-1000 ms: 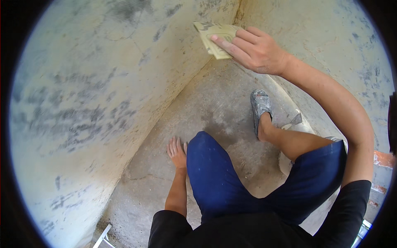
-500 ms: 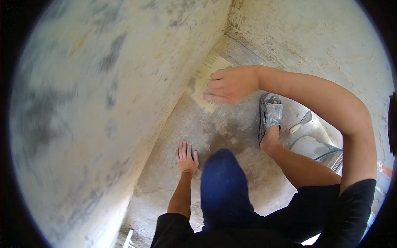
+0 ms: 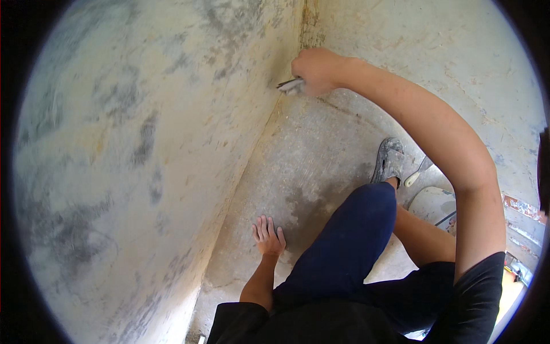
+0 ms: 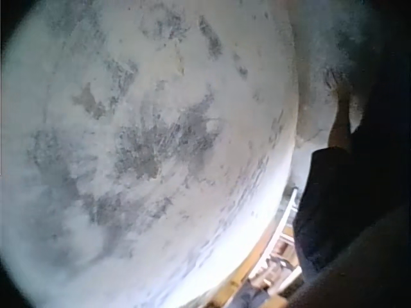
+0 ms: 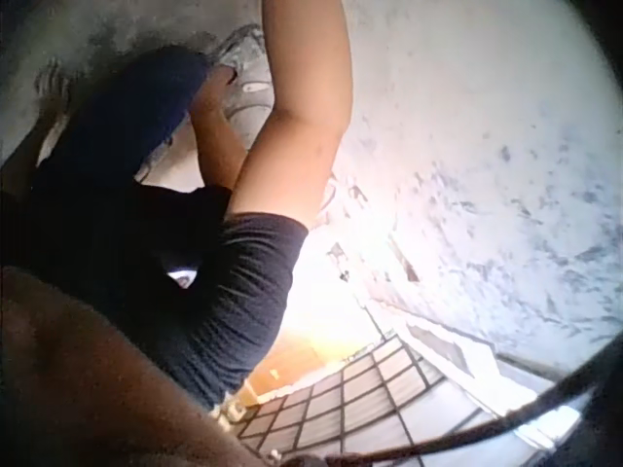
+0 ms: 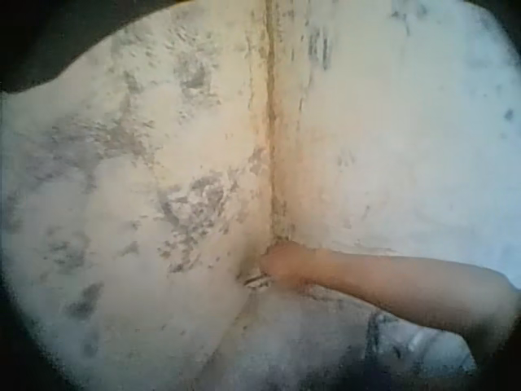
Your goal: The person is repairing a damaged wall by applying plaster or putty and then sanding the area.
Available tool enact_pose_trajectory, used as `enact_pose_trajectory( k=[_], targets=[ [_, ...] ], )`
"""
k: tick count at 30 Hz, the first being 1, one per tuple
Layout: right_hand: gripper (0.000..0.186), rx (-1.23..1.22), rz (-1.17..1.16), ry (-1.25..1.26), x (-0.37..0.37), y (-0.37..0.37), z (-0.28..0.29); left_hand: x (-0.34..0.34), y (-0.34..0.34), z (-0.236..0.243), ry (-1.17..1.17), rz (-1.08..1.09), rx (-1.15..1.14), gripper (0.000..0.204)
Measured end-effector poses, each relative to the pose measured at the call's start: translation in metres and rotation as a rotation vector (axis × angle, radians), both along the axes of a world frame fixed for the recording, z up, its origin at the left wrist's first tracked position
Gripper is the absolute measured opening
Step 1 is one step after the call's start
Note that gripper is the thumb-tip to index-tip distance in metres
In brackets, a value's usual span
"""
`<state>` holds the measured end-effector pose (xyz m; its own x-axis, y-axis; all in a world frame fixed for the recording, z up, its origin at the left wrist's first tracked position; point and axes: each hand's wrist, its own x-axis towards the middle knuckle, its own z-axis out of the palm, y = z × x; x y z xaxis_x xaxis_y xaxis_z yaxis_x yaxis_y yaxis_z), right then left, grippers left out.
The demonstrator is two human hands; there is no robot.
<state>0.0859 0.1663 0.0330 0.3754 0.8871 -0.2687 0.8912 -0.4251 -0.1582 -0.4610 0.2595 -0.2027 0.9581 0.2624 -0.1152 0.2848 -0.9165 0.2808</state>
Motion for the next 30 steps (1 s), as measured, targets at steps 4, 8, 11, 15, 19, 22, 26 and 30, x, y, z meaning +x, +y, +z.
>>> enact_pose_trajectory(
  k=[4,8,11,15,19,22,26,30],
  targets=[
    [0.027,-0.114,-0.136,0.275,-0.004,0.017,0.005,-0.014,0.007,-0.017,-0.006,-0.033,0.125,0.057],
    [0.031,-0.189,-0.128,0.263,0.007,0.011,-0.015,-0.018,0.009,-0.03,-0.131,-0.077,0.23,0.047],
    [0.034,-0.211,-0.285,0.368,0.025,0.0,-0.032,-0.012,0.015,-0.024,-0.075,-0.067,0.176,0.043],
    [0.035,-0.215,-0.291,0.268,0.041,-0.014,-0.064,-0.014,0.014,-0.009,-0.047,-0.003,0.089,0.043],
    [0.031,-0.258,-0.341,0.301,0.036,-0.009,-0.045,-0.027,0.018,0.002,-0.022,0.094,0.031,0.042],
    [0.029,-0.34,-0.427,0.425,0.028,-0.001,-0.017,-0.041,0.017,0.003,-0.006,0.161,-0.006,0.042],
    [0.027,-0.273,-0.502,0.521,0.022,-0.008,-0.006,-0.039,0.019,-0.014,-0.034,0.214,-0.058,0.041],
    [0.028,-0.153,-0.514,0.528,0.002,-0.023,0.007,-0.025,0.03,-0.026,-0.079,0.213,-0.114,0.041]
  ],
)
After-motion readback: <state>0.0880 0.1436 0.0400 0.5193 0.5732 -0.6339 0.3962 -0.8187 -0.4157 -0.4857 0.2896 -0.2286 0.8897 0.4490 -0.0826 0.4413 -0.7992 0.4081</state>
